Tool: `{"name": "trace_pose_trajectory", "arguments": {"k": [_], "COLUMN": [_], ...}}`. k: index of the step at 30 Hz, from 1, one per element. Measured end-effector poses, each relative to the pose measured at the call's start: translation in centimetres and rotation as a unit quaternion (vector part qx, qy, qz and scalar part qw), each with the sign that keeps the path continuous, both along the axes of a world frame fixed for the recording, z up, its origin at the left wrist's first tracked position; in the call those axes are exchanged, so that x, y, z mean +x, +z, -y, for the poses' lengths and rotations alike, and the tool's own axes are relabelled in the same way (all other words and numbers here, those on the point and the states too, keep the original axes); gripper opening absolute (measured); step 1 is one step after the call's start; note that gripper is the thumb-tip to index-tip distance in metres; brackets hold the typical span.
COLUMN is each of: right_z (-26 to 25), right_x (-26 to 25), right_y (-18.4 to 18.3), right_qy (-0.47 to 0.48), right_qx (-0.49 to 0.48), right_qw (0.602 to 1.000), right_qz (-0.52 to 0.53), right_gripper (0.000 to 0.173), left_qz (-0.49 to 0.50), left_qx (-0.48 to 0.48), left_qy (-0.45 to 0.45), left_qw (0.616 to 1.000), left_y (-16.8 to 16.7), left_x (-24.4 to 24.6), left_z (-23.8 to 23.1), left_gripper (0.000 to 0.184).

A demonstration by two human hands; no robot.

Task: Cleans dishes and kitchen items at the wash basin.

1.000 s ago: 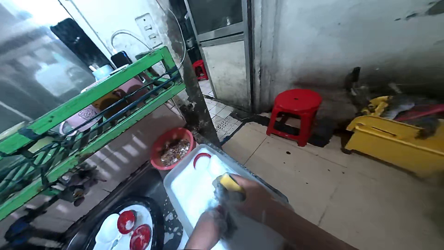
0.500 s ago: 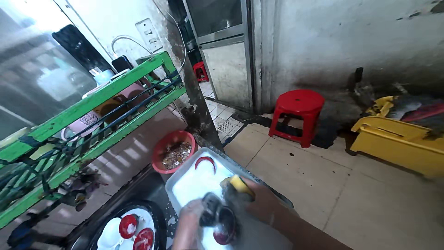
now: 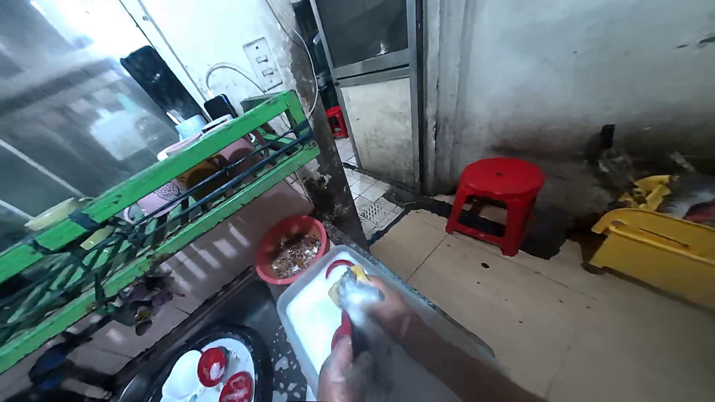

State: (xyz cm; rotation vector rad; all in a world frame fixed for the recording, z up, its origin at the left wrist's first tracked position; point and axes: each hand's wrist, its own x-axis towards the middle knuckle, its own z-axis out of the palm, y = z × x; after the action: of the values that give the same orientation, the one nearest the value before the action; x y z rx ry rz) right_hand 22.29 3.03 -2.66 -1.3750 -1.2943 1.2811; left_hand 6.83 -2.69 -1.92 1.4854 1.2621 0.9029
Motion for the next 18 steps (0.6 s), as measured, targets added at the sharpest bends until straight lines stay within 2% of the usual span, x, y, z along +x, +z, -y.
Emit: {"name": "trace_pose_trajectory", "arguments": {"k": [2, 3, 4, 7, 8, 11, 13, 15, 16, 17, 18], "right_z": [2.7, 3.0, 2.7, 0.6, 0.9, 3.5, 3.4, 1.6, 0.9, 0.6, 1.1], "right_x": [-1.5, -1.8, -1.7, -0.4, -0.8, -3.3, -3.3, -2.0, -1.4, -1.5, -1.9], "right_y": [0.0, -0.2, -0.4, -0.6, -0.4, -0.5, -1.1, -2.0, -1.5, -1.1, -0.7], "right_qy": [0.002, 0.012, 0.008, -0.035, -0.070, -0.136, -0.155, -0.134, -0.107, -0.085, -0.068], "right_qx": [0.179, 0.226, 0.210, 0.031, 0.027, 0.134, 0.129, 0.061, 0.027, 0.042, 0.100], "right_qw": [0.981, 0.971, 0.977, 0.990, 0.986, 0.976, 0.971, 0.979, 0.988, 0.994, 0.992], "right_qz": [0.076, 0.078, 0.043, -0.134, -0.149, -0.107, -0.127, -0.138, -0.111, -0.053, 0.022], "right_gripper": [0.063, 0.065, 0.066, 0.056, 0.059, 0.075, 0.074, 0.062, 0.058, 0.059, 0.061], "left_qz": [0.015, 0.025, 0.059, 0.269, 0.326, 0.457, 0.453, 0.406, 0.387, 0.359, 0.301], "left_qx": [-0.014, -0.019, -0.023, -0.035, -0.033, -0.043, -0.045, -0.051, -0.060, -0.066, -0.064], "left_qy": [0.038, 0.045, 0.041, 0.030, 0.050, 0.124, 0.112, 0.084, 0.089, 0.111, 0.142], "left_qw": [0.999, 0.998, 0.997, 0.962, 0.944, 0.880, 0.883, 0.909, 0.916, 0.924, 0.941], "left_y": [0.3, 0.5, 0.4, 0.0, -0.1, -0.3, -0.5, -0.9, -1.0, -1.1, -1.1], "left_x": [-0.9, -1.3, -1.6, -1.6, -1.3, -0.5, -0.5, -0.5, -0.2, 0.0, 0.3], "left_z": [-0.3, -0.3, -0.3, -0.4, -0.8, -2.0, -2.0, -1.4, -1.3, -1.3, -1.5], "left_gripper": [0.019, 0.015, 0.014, 0.024, 0.026, 0.026, 0.025, 0.025, 0.025, 0.025, 0.024]}}
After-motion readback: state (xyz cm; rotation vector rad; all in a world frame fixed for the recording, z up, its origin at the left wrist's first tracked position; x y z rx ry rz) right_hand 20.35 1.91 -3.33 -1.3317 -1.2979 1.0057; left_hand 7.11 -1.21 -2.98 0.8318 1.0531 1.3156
